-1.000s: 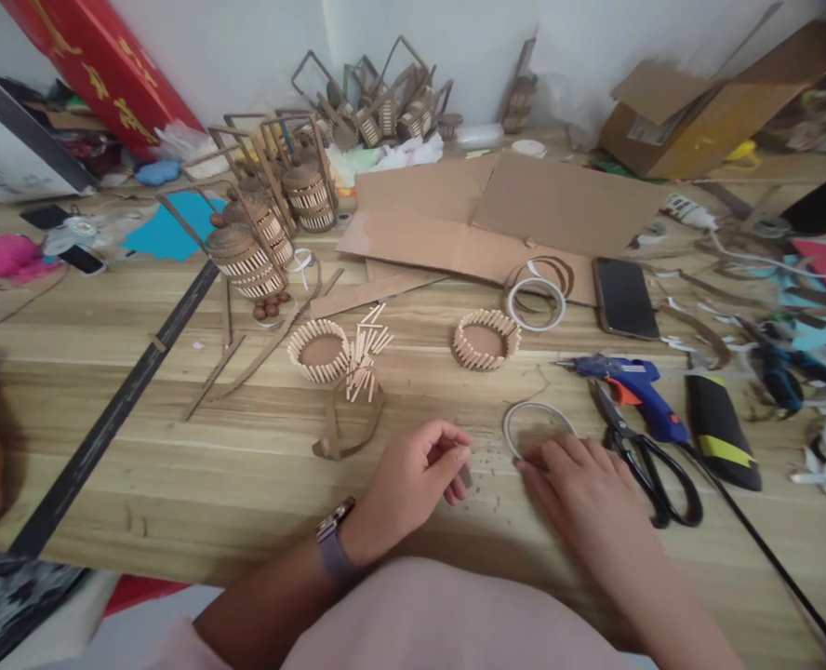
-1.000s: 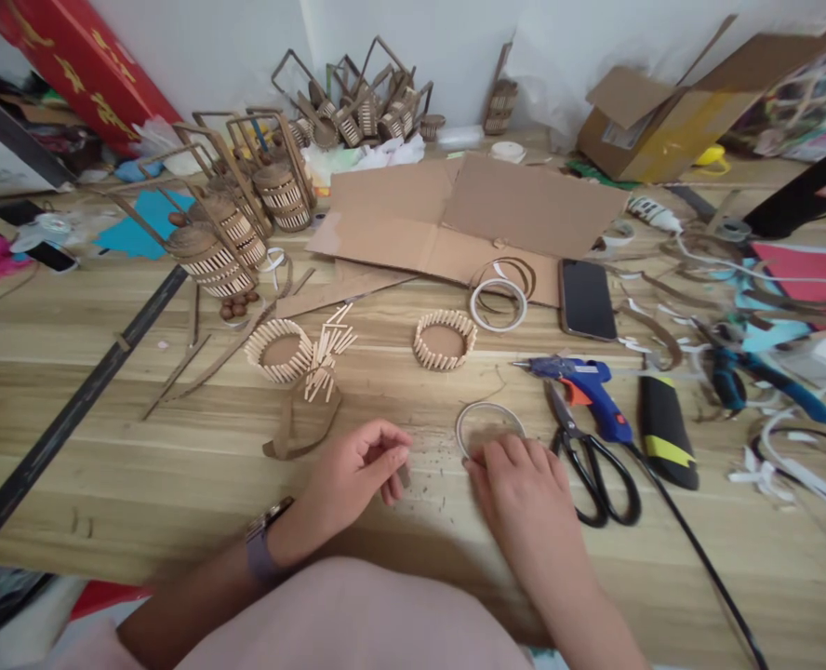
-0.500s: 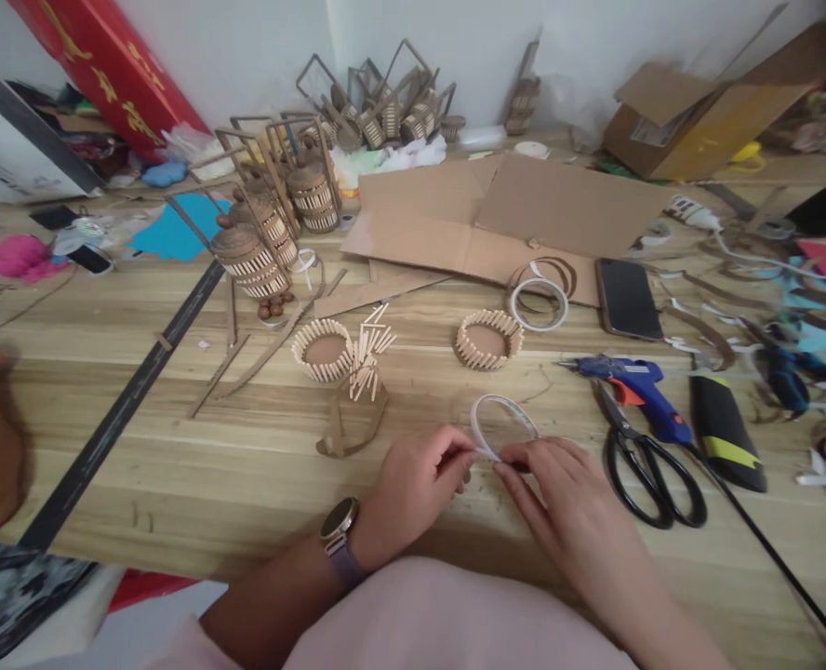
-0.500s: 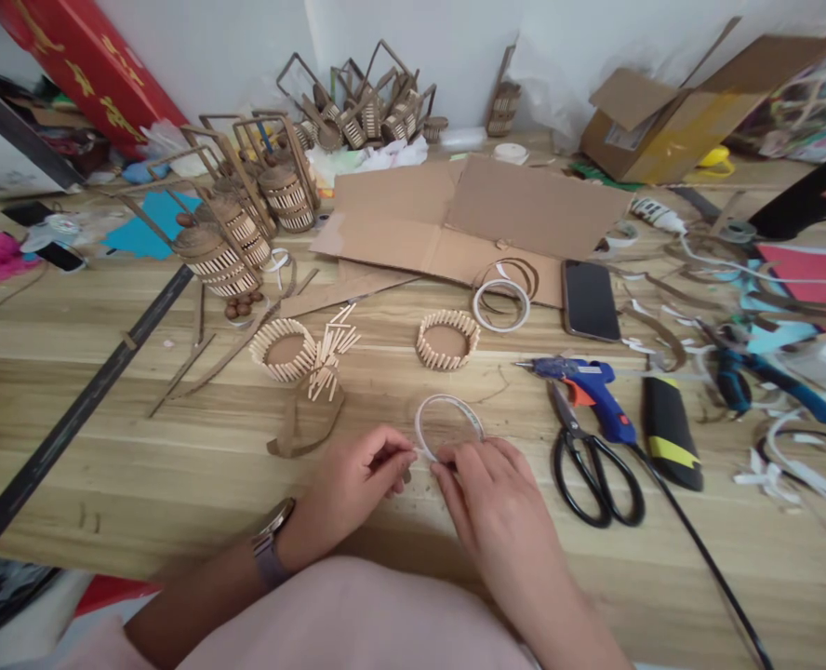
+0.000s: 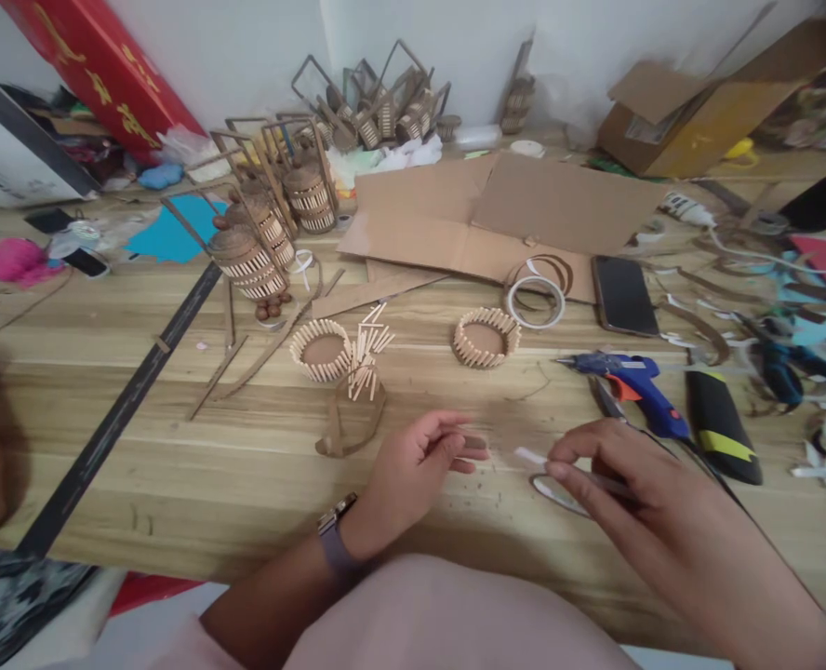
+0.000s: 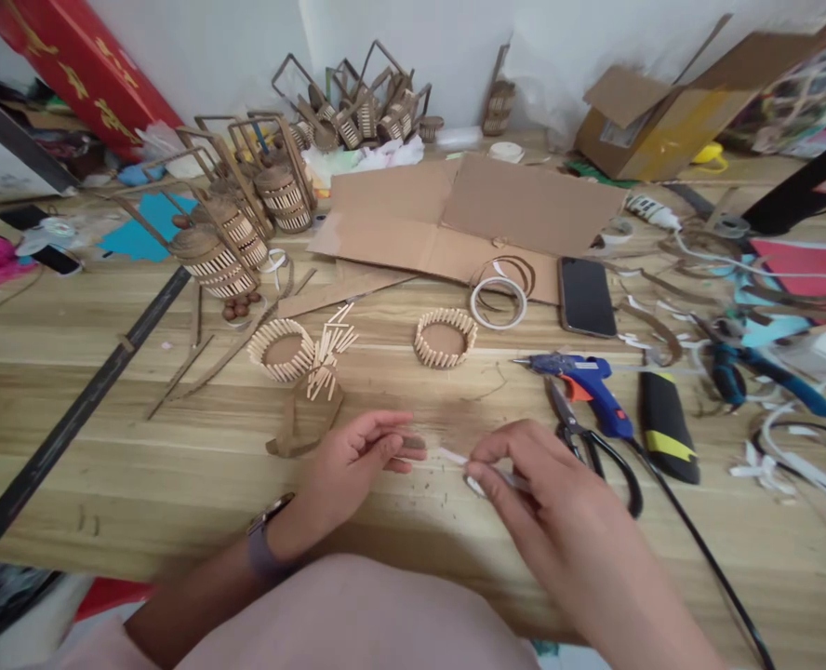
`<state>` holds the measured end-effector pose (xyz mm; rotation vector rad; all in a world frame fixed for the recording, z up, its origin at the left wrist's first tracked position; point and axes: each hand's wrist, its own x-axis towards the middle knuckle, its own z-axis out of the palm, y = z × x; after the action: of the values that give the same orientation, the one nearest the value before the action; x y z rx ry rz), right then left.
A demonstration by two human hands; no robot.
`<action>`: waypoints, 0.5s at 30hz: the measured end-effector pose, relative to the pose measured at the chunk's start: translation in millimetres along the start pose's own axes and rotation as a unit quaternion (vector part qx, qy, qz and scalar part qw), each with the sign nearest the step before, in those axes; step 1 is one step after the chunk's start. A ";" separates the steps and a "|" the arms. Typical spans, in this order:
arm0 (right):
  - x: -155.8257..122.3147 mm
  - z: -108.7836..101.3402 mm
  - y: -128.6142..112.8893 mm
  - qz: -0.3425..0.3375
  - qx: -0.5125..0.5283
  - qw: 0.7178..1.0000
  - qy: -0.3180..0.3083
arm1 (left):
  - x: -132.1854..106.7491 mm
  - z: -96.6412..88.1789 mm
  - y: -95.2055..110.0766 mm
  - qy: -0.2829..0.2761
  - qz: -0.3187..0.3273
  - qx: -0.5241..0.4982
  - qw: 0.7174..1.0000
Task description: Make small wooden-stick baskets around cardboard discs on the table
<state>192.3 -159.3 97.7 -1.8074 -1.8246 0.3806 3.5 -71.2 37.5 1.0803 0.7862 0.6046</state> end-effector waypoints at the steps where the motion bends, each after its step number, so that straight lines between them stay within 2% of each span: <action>1: 1.0 0.0 -2.7 0.002 0.017 1.000 -0.023 | 0.2 -0.3 1.1 -0.007 -0.006 0.001 1.000; 9: 19.2 14.0 -4.1 0.011 0.054 0.991 -0.123 | -7.4 -1.5 10.1 -0.060 0.010 0.115 0.991; 15: 23.5 15.5 -2.0 0.032 0.079 0.983 -0.164 | -9.4 -4.0 6.2 -0.101 0.023 0.119 0.987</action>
<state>183.1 -133.7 90.3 -1.7770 -1.8895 0.8680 -5.7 -74.0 44.7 1.3591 0.6676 0.4389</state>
